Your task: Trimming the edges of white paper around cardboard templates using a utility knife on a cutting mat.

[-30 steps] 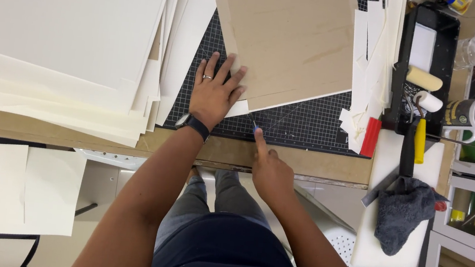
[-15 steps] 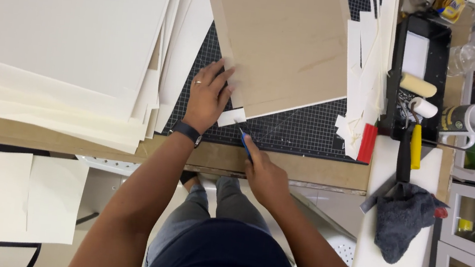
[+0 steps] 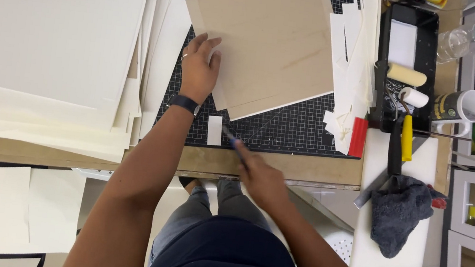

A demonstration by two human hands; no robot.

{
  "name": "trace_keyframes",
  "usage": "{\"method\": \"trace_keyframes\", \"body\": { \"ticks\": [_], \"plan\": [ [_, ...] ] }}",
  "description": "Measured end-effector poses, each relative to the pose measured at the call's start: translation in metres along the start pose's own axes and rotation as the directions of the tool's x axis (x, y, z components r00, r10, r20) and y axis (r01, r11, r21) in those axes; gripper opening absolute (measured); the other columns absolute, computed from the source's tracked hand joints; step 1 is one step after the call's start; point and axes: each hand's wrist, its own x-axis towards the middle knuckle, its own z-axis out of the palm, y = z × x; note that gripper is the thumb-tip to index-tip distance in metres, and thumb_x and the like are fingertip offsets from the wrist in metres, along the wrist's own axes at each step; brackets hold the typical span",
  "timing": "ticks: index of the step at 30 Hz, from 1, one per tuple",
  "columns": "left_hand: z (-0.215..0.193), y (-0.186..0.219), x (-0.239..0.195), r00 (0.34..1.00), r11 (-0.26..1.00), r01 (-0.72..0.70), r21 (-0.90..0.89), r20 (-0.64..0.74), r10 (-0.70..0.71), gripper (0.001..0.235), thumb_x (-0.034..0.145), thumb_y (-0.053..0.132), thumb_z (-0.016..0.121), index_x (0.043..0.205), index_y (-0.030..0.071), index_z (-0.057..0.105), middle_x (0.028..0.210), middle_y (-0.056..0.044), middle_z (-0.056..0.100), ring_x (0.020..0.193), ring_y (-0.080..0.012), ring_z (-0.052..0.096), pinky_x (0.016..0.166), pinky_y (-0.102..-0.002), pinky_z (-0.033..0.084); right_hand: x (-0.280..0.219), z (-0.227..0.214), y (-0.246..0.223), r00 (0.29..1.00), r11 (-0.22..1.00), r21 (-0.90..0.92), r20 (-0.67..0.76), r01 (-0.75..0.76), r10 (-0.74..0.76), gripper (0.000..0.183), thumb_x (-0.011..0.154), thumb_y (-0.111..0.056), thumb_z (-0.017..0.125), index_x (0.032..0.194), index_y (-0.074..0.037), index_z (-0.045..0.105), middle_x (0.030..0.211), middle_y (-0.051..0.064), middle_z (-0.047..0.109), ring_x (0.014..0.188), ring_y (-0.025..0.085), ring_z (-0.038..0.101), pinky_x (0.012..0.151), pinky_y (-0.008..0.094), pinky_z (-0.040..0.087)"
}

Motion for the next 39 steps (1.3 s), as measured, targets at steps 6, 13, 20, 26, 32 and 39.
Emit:
{"method": "trace_keyframes", "body": {
  "ticks": [6,13,20,26,32,39],
  "plan": [
    [-0.018,0.006,0.017,0.999,0.999,-0.027,0.028,-0.038,0.028,0.027,0.106,0.018,0.061,0.132,0.024,0.067,0.141,-0.01,0.05,0.135,-0.0414,0.051,0.111,-0.055,0.049,0.004,0.0,0.008,0.994,0.981,-0.162,0.017,0.109,-0.107,0.056,0.107,-0.035,0.037,0.162,-0.031,0.03,0.126,0.015,0.066,0.095,0.037,0.075,0.078,0.049,0.06],
    [-0.013,-0.012,0.069,0.975,0.98,-0.2,-0.005,-0.102,0.199,0.029,0.1,0.016,0.058,0.126,0.014,0.073,0.136,-0.02,0.059,0.121,-0.0459,0.051,0.102,-0.058,0.043,-0.009,-0.027,0.145,0.959,0.943,-0.176,-0.071,-0.282,0.274,0.063,0.105,-0.036,0.039,0.164,-0.04,0.017,0.121,0.013,0.064,0.071,0.034,0.069,0.052,0.044,0.055],
    [0.023,0.002,0.146,0.979,0.952,-0.202,0.228,0.051,0.196,0.044,0.098,0.023,0.062,0.14,0.013,0.06,0.146,-0.015,0.053,0.137,-0.0434,0.036,0.106,-0.064,0.032,0.006,-0.051,0.139,0.828,0.826,0.432,-0.257,-0.362,0.498,0.068,0.101,-0.042,0.046,0.164,-0.038,0.02,0.106,0.017,0.072,0.082,0.037,0.069,0.069,0.049,0.054],
    [0.048,0.003,0.182,0.975,0.882,-0.175,0.437,0.199,0.096,0.076,0.094,0.043,0.067,0.159,0.018,0.036,0.161,-0.014,0.04,0.151,-0.0396,0.026,0.12,-0.065,0.019,0.089,-0.002,0.15,0.814,0.392,0.874,-0.439,0.287,0.38,0.068,0.105,-0.025,0.048,0.164,-0.02,0.015,0.134,0.022,0.061,0.113,0.028,0.069,0.092,0.041,0.061],
    [0.025,-0.007,0.176,0.976,0.82,-0.178,0.544,0.202,0.078,0.079,0.093,0.058,0.066,0.159,0.021,0.045,0.145,-0.011,0.059,0.137,-0.0383,0.051,0.115,-0.057,0.033,0.114,-0.025,0.143,0.805,0.32,0.893,-0.431,0.316,0.408,0.063,0.111,-0.024,0.041,0.164,-0.023,0.008,0.144,0.022,0.052,0.117,0.026,0.067,0.094,0.04,0.063],
    [-0.049,-0.007,0.075,0.995,0.803,-0.07,0.591,0.099,0.013,0.066,0.096,0.055,0.07,0.147,0.012,0.063,0.118,-0.022,0.07,0.111,-0.0458,0.068,0.091,-0.053,0.051,0.12,-0.041,0.152,0.812,0.462,0.856,-0.433,0.233,0.392,0.063,0.111,-0.025,0.042,0.164,-0.023,0.009,0.145,0.021,0.054,0.113,0.02,0.066,0.09,0.033,0.065]
  ]
}}
